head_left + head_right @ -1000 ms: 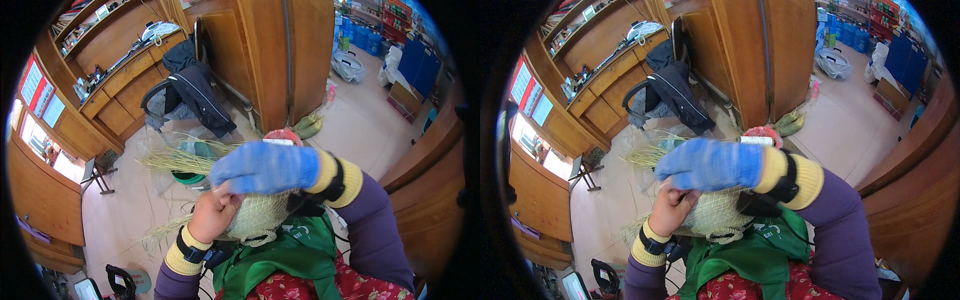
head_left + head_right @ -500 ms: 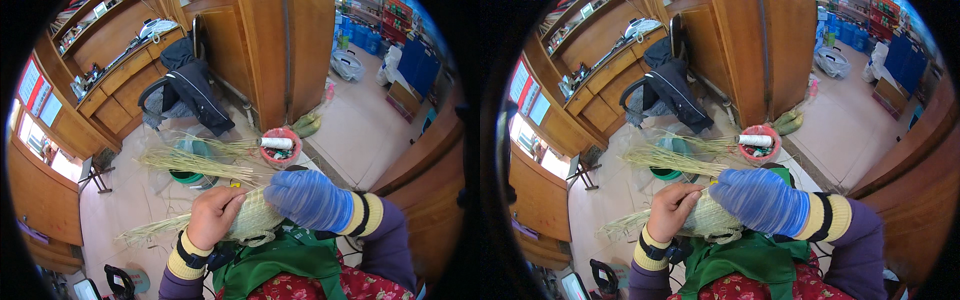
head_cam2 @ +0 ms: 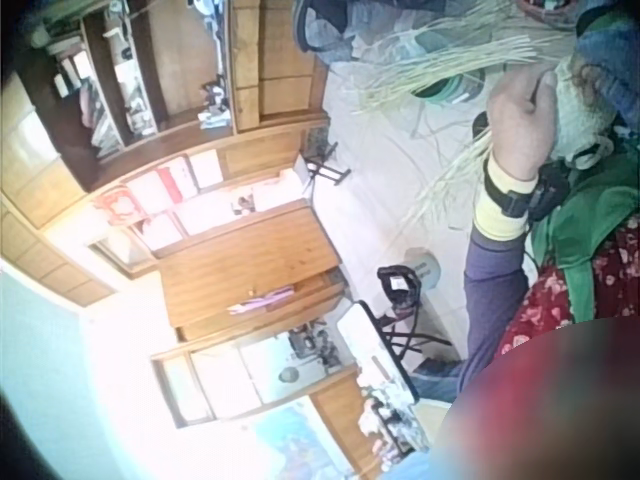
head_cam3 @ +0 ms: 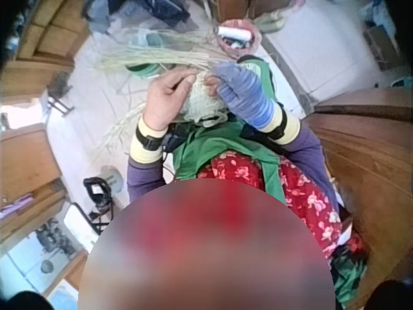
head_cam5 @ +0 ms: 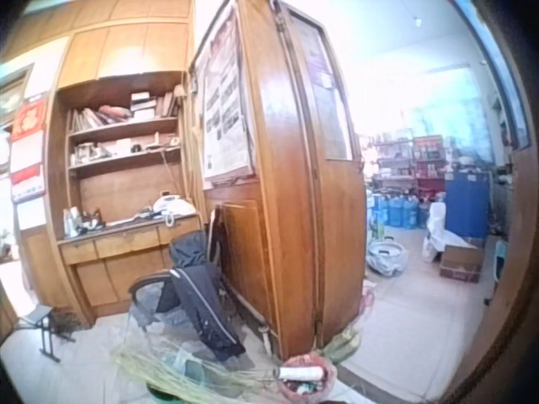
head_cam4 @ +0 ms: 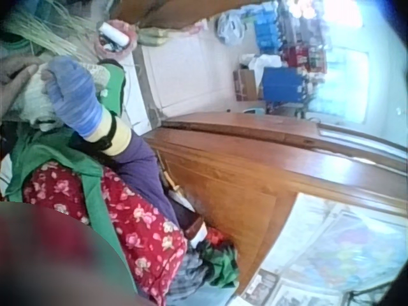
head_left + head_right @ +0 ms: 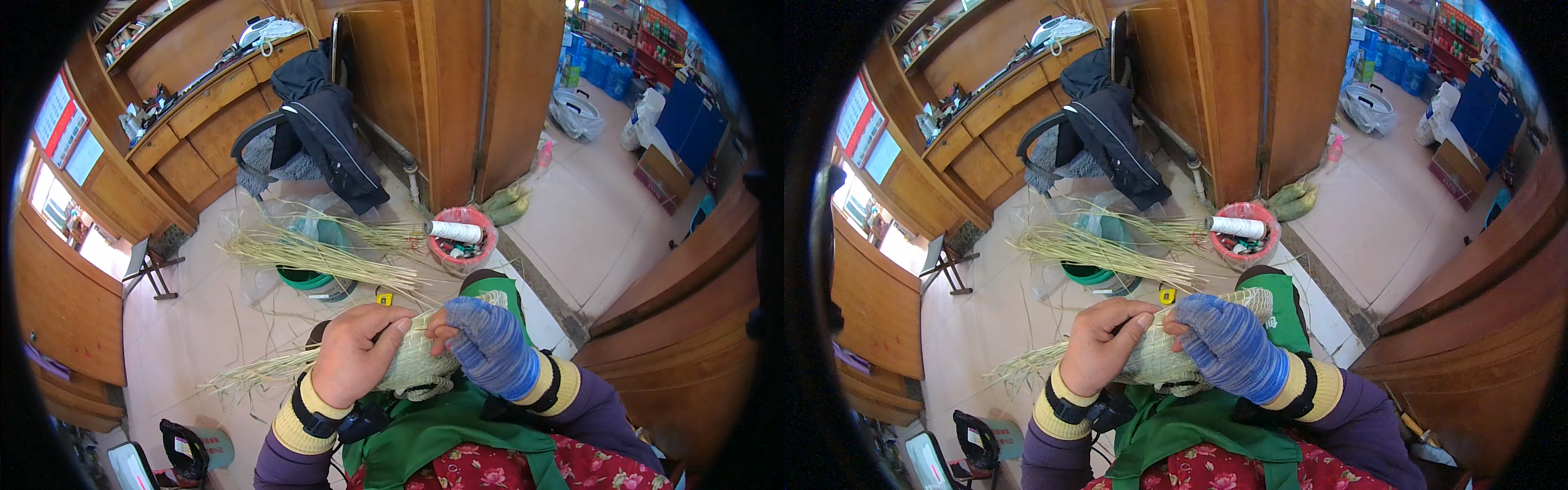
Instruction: The person weaves a straw hat by hand, threading dried straw through the existing weave and securing it with a needle and thread. They repeatedly pull the straw tight, adjust the hat's shape, and continue the weaving process.
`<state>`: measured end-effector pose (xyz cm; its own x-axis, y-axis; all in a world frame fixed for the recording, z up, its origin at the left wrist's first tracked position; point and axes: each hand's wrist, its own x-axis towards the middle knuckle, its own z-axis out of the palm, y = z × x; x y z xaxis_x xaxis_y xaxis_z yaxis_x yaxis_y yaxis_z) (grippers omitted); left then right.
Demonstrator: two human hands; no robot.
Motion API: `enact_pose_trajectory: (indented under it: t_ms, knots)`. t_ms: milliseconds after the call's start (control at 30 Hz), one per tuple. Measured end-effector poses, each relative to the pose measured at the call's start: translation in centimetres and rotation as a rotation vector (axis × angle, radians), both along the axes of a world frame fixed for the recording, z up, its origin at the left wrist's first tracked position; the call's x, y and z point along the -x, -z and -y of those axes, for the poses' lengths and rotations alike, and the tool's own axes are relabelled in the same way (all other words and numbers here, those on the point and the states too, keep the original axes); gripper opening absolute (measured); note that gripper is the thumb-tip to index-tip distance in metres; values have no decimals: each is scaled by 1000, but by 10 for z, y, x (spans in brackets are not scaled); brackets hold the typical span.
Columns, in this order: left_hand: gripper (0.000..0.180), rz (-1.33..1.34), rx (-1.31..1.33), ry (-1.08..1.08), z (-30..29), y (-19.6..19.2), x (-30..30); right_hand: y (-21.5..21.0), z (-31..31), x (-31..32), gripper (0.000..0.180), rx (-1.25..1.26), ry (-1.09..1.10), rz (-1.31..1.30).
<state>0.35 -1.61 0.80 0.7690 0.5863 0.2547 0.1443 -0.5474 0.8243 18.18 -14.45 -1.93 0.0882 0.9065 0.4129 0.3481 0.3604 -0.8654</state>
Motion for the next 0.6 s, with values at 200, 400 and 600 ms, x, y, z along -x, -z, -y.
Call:
enact_pose_trajectory:
  t_ms: [200,400,600]
  knots:
    - [16,9,0,6,1,-2,-2,-2,-1,2,19,-19,32,16]
    - [15,18,-49,14,0,1,-3,3,-6,4,16,-136,154,198]
    - [15,-15,-183,-25,2,17,0,16,-14,14,17,-345,236,534]
